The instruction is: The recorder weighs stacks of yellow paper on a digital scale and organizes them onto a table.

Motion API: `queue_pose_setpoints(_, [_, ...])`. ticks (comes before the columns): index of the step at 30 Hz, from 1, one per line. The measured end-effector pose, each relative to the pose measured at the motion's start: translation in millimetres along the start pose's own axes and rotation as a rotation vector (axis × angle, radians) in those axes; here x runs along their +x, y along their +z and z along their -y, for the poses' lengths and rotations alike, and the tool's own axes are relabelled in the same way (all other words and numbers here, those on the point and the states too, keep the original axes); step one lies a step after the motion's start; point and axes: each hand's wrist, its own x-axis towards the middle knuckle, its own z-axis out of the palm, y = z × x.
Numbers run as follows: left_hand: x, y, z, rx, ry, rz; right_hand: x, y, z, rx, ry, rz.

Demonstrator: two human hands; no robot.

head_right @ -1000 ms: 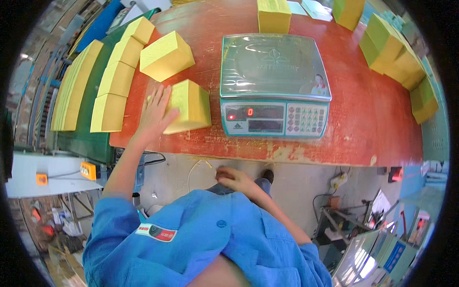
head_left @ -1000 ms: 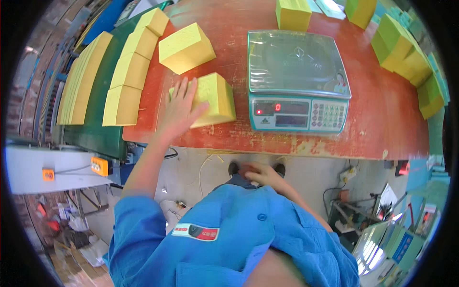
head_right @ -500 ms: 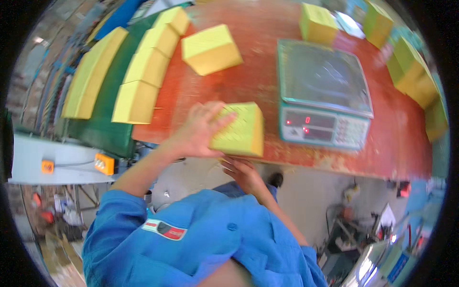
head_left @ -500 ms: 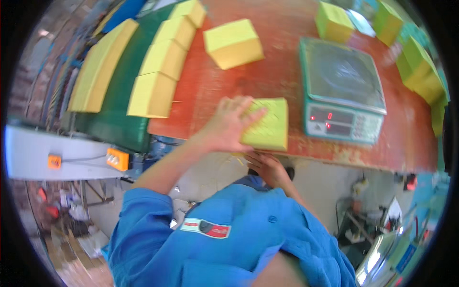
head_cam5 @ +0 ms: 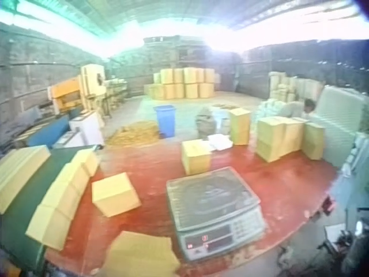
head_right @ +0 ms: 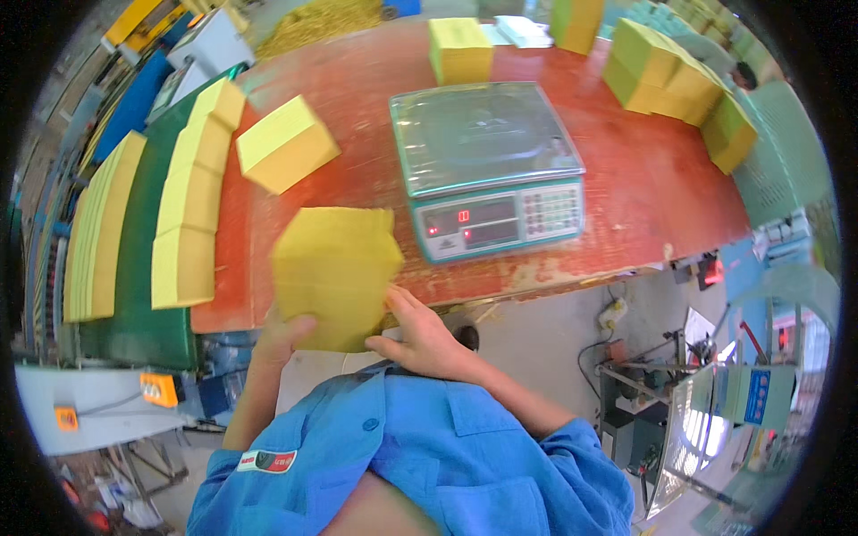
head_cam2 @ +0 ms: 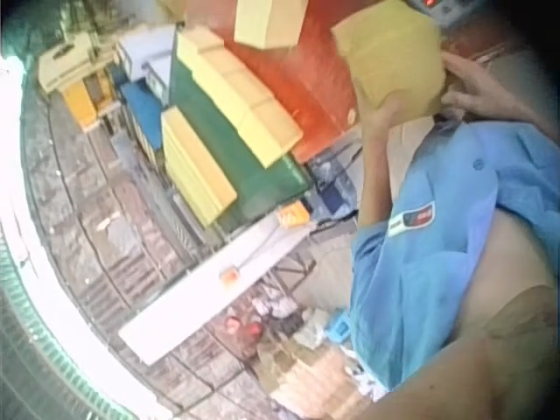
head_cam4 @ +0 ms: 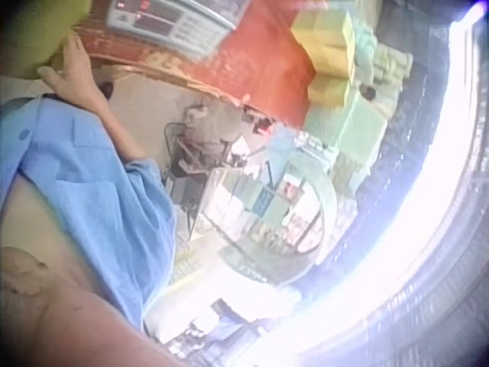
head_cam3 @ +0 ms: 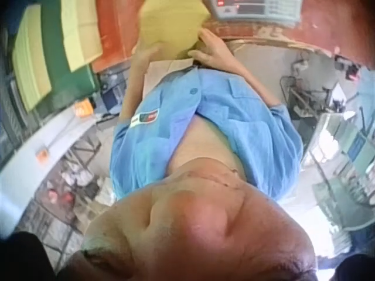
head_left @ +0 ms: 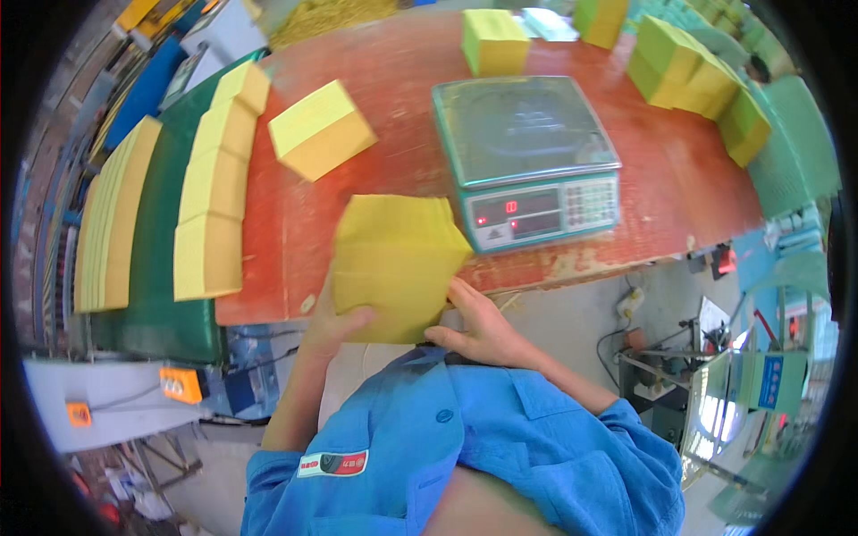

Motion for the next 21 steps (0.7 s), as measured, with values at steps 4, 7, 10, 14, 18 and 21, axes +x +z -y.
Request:
queue_pose_setpoints(4, [56.5, 47.7, -14.5, -0.556, -0.181, 0.045, -5.5, -73.3, 36.6, -0.204, -0.057, -0.193])
queue_pose_setpoints(7, [120.0, 112.9, -55.4, -0.848, -0.221, 0.061, 6.1, -137.7, 36.4, -0.584, -0.255, -0.416])
queue_pose_setpoints(10, [197.9, 152.7, -46.3, -1.110, -0.181, 0.339, 36.2, -190.2, 28.0, -0.636, -0.350, -0.573])
queue_pose_setpoints(14, [273.8, 197.4, 9.6, -0.324, 0.389, 0.083, 72.8, -242.1, 0.6, -0.659, -0.244, -0.640])
queue_pose_setpoints(18, [277.0, 211.9, -39.4, -0.945, -0.248, 0.131, 74.6, -270.2, -14.6, -0.541, -0.162, -0.596])
queue_pose_setpoints(21, [260.3, 149.6, -46.9, -0.504, -0.478, 0.181, 81.9, -259.0, -11.6, -0.590, -0.140, -0.553])
